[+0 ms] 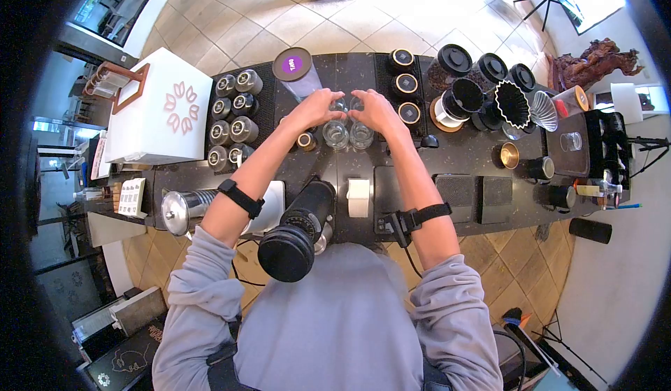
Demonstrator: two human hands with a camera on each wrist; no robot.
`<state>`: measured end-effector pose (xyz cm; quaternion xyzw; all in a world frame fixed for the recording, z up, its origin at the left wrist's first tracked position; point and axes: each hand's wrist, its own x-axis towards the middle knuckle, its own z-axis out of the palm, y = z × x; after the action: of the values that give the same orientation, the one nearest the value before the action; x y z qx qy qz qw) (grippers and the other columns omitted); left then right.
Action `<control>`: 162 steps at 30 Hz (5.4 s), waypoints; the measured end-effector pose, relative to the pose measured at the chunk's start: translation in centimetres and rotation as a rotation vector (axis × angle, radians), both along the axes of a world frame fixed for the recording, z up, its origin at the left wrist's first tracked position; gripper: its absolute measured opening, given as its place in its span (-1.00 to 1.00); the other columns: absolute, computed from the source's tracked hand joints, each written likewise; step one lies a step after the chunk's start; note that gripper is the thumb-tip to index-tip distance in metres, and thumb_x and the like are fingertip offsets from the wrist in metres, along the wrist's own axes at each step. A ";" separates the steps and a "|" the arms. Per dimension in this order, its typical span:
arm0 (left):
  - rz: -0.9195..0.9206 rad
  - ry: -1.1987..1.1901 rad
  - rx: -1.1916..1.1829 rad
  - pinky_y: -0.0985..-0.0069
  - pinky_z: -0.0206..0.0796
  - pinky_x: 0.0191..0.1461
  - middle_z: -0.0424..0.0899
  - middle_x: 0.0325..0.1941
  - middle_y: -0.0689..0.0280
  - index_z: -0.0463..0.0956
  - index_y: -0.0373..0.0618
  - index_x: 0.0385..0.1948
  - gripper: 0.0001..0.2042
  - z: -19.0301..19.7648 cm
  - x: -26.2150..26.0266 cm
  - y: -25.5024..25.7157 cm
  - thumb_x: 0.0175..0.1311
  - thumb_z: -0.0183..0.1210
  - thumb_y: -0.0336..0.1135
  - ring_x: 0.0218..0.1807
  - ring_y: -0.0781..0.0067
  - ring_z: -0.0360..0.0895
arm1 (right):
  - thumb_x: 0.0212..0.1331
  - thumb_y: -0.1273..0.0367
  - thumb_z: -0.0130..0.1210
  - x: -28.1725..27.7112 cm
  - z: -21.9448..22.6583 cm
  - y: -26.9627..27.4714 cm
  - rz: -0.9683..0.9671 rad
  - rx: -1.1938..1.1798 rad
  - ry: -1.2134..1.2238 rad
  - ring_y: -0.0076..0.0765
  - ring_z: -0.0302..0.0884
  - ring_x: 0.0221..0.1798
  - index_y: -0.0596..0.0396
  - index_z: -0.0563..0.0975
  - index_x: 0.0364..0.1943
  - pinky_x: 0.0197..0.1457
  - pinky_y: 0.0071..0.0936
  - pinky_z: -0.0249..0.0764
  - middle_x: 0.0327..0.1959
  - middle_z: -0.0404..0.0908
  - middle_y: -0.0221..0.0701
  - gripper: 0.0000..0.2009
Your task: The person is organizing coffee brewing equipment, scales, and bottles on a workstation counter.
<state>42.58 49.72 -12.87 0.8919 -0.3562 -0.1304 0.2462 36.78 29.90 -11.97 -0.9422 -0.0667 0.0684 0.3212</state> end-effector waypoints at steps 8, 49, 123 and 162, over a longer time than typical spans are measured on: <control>0.001 0.009 -0.009 0.18 0.39 0.00 0.62 -0.17 -0.07 0.46 -0.19 0.17 -0.34 0.0 -0.1 0.3 0.04 0.39 -0.02 -0.08 -0.09 0.56 | 0.07 0.16 0.31 -0.1 0.2 0.0 -0.004 0.021 0.017 0.00 0.54 0.06 0.05 0.48 0.20 0.14 -0.21 0.44 -0.02 0.56 -0.09 -0.42; 1.038 0.275 -1.047 0.59 0.43 -0.20 0.66 -0.36 0.26 0.54 -0.29 -0.29 -0.80 17.1 -27.2 26.7 0.44 0.01 -0.35 -0.32 0.53 0.61 | -0.26 0.13 0.40 9.5 6.1 16.1 -0.032 -0.379 -0.182 0.29 0.27 0.22 -0.26 0.33 0.25 0.19 0.06 0.42 0.19 0.26 0.01 -0.19; 0.679 0.320 -0.909 0.28 0.25 0.24 0.43 0.20 0.31 0.24 -0.01 0.18 -0.39 -3.9 -25.6 64.5 0.02 0.28 -0.49 0.30 0.28 0.37 | -0.31 0.29 0.40 -18.6 7.9 70.3 -0.122 -0.079 -0.291 0.11 0.25 0.23 -0.23 0.40 0.18 0.00 -0.06 0.54 0.17 0.27 -0.11 -0.25; 0.707 0.466 -0.988 0.45 0.45 0.02 0.49 0.03 0.22 0.29 -0.10 0.07 -0.60 -10.3 -19.0 68.7 0.18 0.07 -0.61 0.07 0.38 0.49 | -0.29 0.27 0.42 -15.0 5.2 72.7 -0.104 -0.228 -0.297 0.10 0.31 0.18 -0.19 0.36 0.21 0.00 -0.13 0.56 0.18 0.30 -0.07 -0.22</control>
<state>23.60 118.40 -23.18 0.6855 0.0036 -0.0522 0.7262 21.78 102.58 -6.81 -0.9744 -0.0562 -0.0808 0.2020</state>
